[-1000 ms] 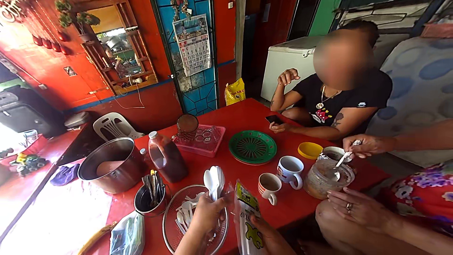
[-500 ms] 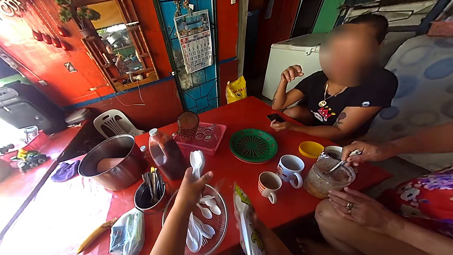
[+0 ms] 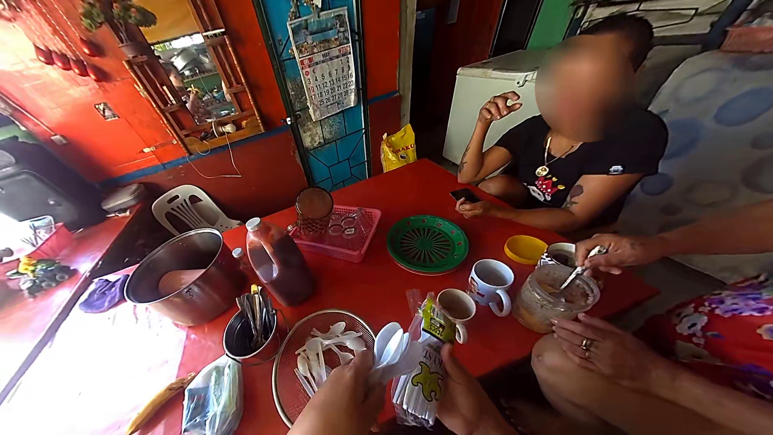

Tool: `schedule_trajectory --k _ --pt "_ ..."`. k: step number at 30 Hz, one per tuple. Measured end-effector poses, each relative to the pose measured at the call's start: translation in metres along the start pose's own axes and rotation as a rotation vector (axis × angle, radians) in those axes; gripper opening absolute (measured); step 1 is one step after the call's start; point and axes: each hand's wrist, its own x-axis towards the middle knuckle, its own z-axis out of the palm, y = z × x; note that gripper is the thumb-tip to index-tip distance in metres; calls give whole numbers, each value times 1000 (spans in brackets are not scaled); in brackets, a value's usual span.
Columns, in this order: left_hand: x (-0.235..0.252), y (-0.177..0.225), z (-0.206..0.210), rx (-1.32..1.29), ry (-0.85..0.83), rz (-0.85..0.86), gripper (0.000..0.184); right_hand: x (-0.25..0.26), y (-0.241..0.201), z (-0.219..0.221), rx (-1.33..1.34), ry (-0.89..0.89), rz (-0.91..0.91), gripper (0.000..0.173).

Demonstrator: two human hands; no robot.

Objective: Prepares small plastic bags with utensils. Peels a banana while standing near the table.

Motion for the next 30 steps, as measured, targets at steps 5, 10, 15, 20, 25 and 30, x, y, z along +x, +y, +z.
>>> schedule_trajectory --k 5,10,15,20,25,30 --pt "6 -1 9 100 222 -60 21 -2 2 1 -44 44 -51 81" --pt "11 9 8 267 411 -101 22 -4 1 4 -71 73 -71 86" --pt "17 6 9 176 412 -107 20 -5 -1 7 -166 132 -139 97" --pt "14 7 3 100 382 -179 16 -4 -4 6 -155 123 -162 91" --pt "25 11 24 145 508 -85 21 -4 7 11 -237 100 -154 96" --pt "39 15 42 146 579 -85 26 -7 16 16 -149 89 -48 77"
